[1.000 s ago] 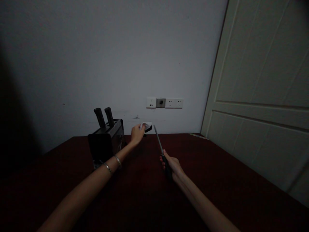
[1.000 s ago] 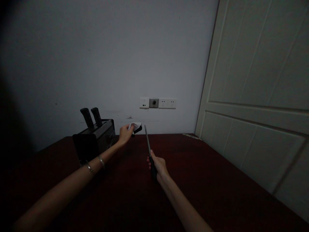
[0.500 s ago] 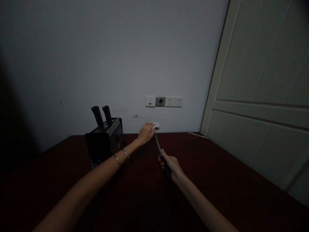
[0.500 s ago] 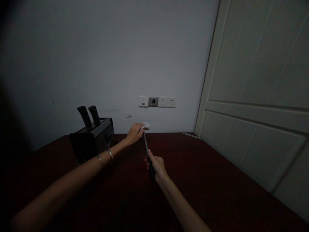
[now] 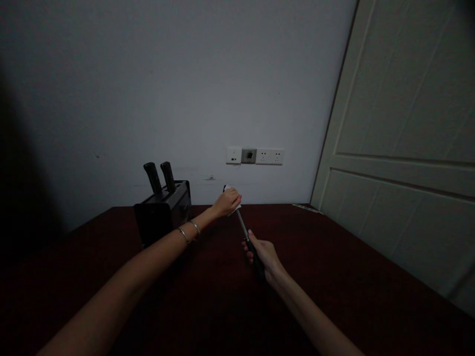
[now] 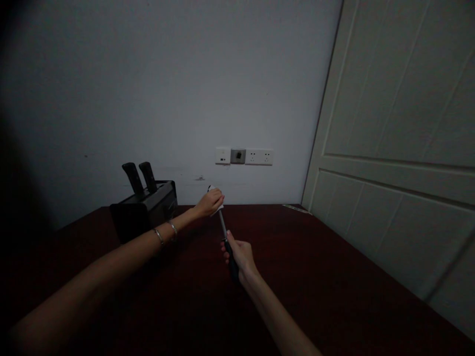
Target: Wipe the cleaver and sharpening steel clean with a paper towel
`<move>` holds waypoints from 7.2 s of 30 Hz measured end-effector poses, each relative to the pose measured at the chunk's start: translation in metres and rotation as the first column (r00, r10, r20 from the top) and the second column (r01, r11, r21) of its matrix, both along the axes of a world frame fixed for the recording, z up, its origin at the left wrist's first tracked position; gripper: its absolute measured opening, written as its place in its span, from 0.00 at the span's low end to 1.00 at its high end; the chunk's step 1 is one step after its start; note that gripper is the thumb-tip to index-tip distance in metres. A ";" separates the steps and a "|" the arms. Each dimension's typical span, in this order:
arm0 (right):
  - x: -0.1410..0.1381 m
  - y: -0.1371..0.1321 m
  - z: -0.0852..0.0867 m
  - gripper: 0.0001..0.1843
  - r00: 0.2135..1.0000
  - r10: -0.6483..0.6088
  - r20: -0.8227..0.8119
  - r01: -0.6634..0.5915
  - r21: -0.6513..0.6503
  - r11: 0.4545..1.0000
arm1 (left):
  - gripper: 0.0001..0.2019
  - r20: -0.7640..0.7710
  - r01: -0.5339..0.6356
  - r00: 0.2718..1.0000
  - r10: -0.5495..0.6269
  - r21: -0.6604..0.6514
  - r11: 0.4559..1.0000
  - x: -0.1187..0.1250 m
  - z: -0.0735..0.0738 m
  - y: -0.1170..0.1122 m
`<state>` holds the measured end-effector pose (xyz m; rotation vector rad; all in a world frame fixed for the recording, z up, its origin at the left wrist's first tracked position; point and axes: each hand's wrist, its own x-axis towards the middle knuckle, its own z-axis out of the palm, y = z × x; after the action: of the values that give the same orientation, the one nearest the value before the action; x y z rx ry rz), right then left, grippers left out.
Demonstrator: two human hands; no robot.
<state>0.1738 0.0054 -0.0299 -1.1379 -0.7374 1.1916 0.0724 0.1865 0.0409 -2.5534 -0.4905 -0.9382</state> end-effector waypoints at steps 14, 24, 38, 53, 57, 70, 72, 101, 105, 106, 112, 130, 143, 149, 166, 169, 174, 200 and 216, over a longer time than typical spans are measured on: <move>-0.002 -0.005 0.009 0.25 0.999 -0.001 -0.035 0.000 -0.012 1.000 | 0.16 -0.216 -0.011 0.976 0.032 0.099 0.995 0.013 0.007 0.030; -0.003 -0.008 0.019 0.23 0.999 0.000 -0.047 0.000 -0.001 1.000 | 0.15 -0.243 -0.016 0.968 0.059 0.175 0.984 0.012 0.025 0.021; -0.002 -0.007 0.018 0.22 0.996 0.047 -0.081 -0.047 -0.008 0.999 | 0.15 -0.282 0.012 0.959 0.042 0.188 0.982 0.008 0.010 0.008; -0.005 -0.010 0.023 0.21 0.993 0.060 -0.106 -0.065 -0.041 0.997 | 0.16 -0.278 0.058 0.960 -0.010 0.165 0.985 0.006 0.003 -0.019; -0.005 -0.009 0.024 0.21 0.990 0.060 -0.124 -0.066 -0.045 0.997 | 0.15 -0.292 0.085 0.956 -0.035 0.162 0.983 0.009 -0.001 -0.029; -0.007 -0.012 0.023 0.20 0.986 0.076 -0.150 -0.086 -0.058 0.995 | 0.14 -0.296 0.088 0.954 -0.052 0.107 0.990 0.006 -0.015 -0.057; -0.007 -0.012 0.024 0.20 0.984 0.087 -0.157 -0.097 -0.057 0.994 | 0.15 -0.295 0.083 0.954 -0.054 0.089 0.993 0.006 -0.018 -0.062; -0.001 -0.018 0.026 0.10 0.917 0.199 -0.344 -0.185 0.075 0.980 | 0.14 -0.201 0.290 0.890 -0.410 -0.447 0.846 -0.018 -0.005 -0.095; 0.003 -0.016 0.023 0.11 0.911 0.206 -0.358 -0.183 0.098 0.978 | 0.10 -0.221 0.357 0.818 -0.530 -0.528 0.771 -0.021 0.003 -0.096; 0.004 -0.016 0.023 0.10 0.910 0.206 -0.361 -0.180 0.105 0.978 | 0.10 -0.230 0.365 0.803 -0.550 -0.540 0.758 -0.022 0.005 -0.096; 0.003 -0.012 0.020 0.08 0.933 0.159 -0.324 -0.143 0.072 0.987 | 0.10 -0.296 0.344 0.791 -0.535 -0.508 0.790 -0.025 0.007 -0.098; -0.003 -0.009 0.014 0.16 0.978 0.017 -0.207 -0.010 0.038 0.999 | 0.13 -0.451 0.338 0.807 -0.382 -0.178 0.924 -0.021 0.002 -0.073; -0.007 -0.010 0.014 0.16 0.969 -0.004 -0.246 0.005 0.003 1.000 | 0.13 -0.475 0.316 0.819 -0.322 -0.096 0.944 -0.022 0.007 -0.054; -0.006 -0.011 0.016 0.16 0.972 -0.016 -0.235 0.021 0.017 1.000 | 0.12 -0.463 0.352 0.824 -0.326 -0.033 0.936 -0.018 0.011 -0.044; -0.005 -0.015 0.024 0.15 0.950 0.012 -0.313 -0.011 0.005 1.000 | 0.09 -0.410 0.288 0.867 -0.282 -0.047 0.956 -0.007 0.028 0.007; -0.006 -0.015 0.024 0.15 0.951 0.018 -0.309 -0.013 0.015 1.000 | 0.09 -0.401 0.245 0.881 -0.251 -0.068 0.967 -0.007 0.033 0.015; -0.006 -0.015 0.024 0.15 0.952 0.040 -0.303 -0.027 0.047 0.999 | 0.08 -0.363 0.144 0.914 -0.181 -0.126 0.981 -0.002 0.046 0.028; -0.006 -0.022 0.028 0.21 0.986 -0.045 -0.163 0.082 0.228 0.970 | 0.14 -0.159 -0.023 0.980 -0.119 -0.688 0.725 -0.023 -0.071 -0.068; 0.000 -0.010 0.013 0.20 0.982 -0.012 -0.191 0.025 0.068 0.997 | 0.27 -0.154 0.084 0.937 -0.314 -0.773 0.629 -0.039 -0.081 -0.084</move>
<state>0.1737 -0.0048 -0.0165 -0.9556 -0.6161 1.2301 0.0338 0.1029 -0.0399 -3.5113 -0.6147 -0.4422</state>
